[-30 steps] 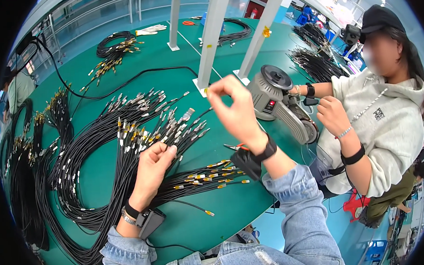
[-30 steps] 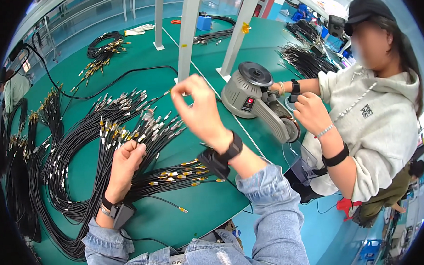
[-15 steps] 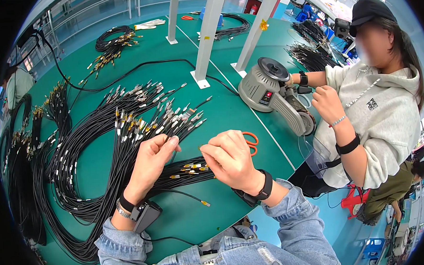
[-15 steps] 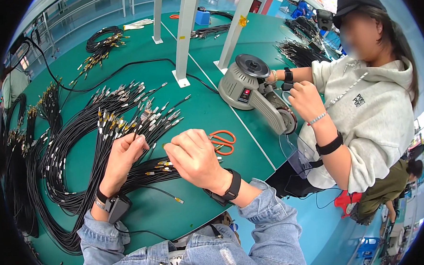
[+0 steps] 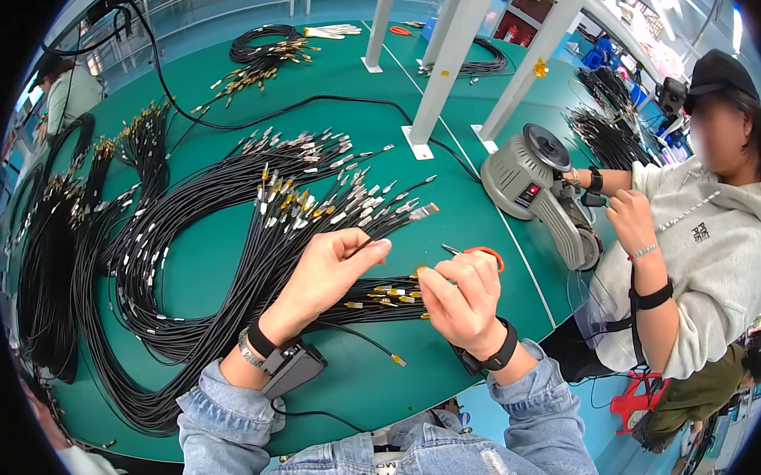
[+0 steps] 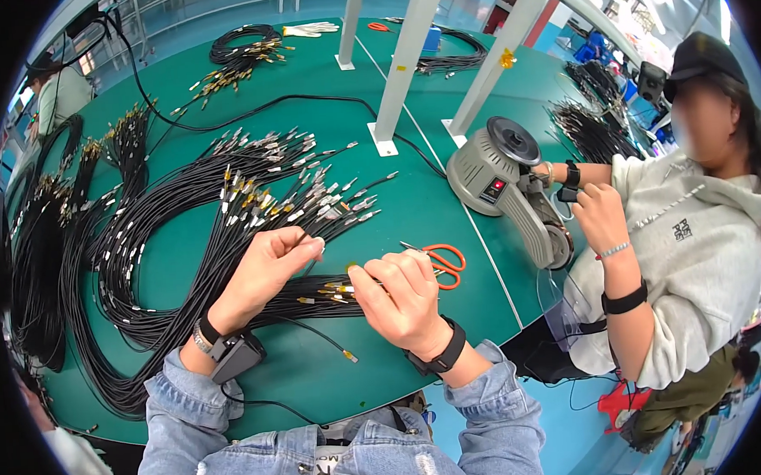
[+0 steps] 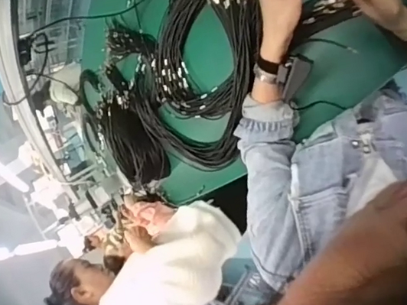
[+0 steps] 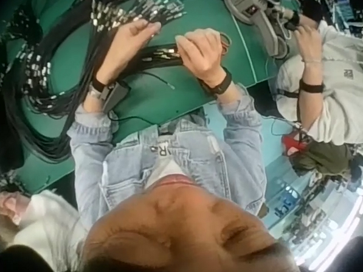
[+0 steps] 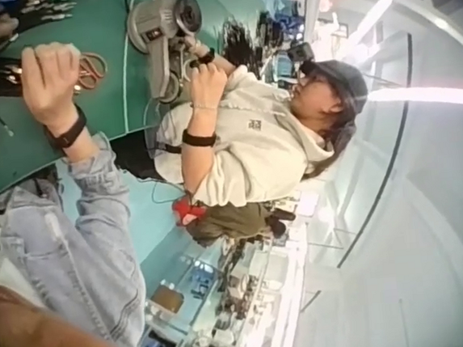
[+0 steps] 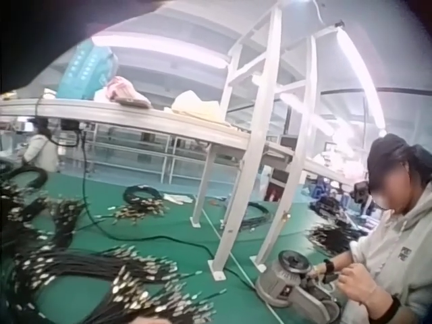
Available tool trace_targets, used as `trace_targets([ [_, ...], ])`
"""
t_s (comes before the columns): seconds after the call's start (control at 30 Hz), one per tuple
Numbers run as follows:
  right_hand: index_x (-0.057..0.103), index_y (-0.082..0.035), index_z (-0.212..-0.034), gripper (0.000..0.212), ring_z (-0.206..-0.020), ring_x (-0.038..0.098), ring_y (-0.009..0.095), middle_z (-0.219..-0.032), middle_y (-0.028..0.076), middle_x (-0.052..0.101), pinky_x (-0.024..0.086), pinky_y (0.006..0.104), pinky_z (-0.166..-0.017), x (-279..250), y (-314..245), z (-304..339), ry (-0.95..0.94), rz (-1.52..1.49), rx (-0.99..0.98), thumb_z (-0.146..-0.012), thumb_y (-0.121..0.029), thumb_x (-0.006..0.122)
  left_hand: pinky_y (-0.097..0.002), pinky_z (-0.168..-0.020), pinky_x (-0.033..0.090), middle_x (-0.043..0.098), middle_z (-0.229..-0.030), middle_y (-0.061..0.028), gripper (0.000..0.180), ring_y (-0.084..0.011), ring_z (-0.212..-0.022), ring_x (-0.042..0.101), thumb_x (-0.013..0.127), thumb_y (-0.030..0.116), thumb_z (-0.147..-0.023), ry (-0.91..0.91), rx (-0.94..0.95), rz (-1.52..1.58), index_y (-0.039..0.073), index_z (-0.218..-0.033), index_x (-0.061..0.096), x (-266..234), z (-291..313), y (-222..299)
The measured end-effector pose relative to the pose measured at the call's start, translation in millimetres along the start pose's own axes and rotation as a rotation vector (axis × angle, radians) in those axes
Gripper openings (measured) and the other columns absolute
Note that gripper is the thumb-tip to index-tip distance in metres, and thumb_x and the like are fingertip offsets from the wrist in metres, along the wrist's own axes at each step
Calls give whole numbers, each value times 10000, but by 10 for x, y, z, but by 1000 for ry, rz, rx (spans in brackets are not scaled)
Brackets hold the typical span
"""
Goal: The person loads a roll of tape into a dispenser and then repeatedly picks up cables to apply yellow tape to the connectors. After taping each connector, the person sets the cable aside and gathers them together.
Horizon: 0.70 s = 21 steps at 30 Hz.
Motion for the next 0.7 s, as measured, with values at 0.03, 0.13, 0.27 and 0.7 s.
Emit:
trace_targets([
  [0.03,644,-45,-909,285,-739,537,208,-841,38,562,426,364,-706,7,-11,-10,4,0,-11,-633,1,703,-205,-529,305,511,-666,72,265,-2,-611,387,612,248,-914,-15,-17,0,20,-779,627,-7,11,13],
  [0.13,647,-50,-909,314,-720,509,217,-816,38,540,422,363,-675,11,-25,-23,10,6,-31,-618,31,733,-197,-546,352,551,-673,54,270,-4,-631,437,642,256,-899,-51,-48,2,5,-798,640,-3,25,43],
  [0.27,647,-55,-918,307,-724,514,215,-830,34,546,420,365,-679,17,-18,-1,-14,32,-30,-632,26,724,-195,-576,403,592,-723,38,221,-6,-664,491,664,214,-884,-97,-44,24,-3,-846,642,51,27,41],
  [0.7,662,-68,-1033,438,-743,529,206,-899,29,574,422,386,-712,71,-13,24,-76,-22,-26,-605,26,684,-186,-635,460,647,-826,-1,180,-23,-731,560,642,114,-874,-134,-7,60,-26,-988,650,40,38,25],
])
Point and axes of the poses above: each hand's wrist, its own z-axis away from the middle knuckle, its own x-axis out of the palm, y = z × x, the point moved 1 cm from there along -z, towards the middle knuckle
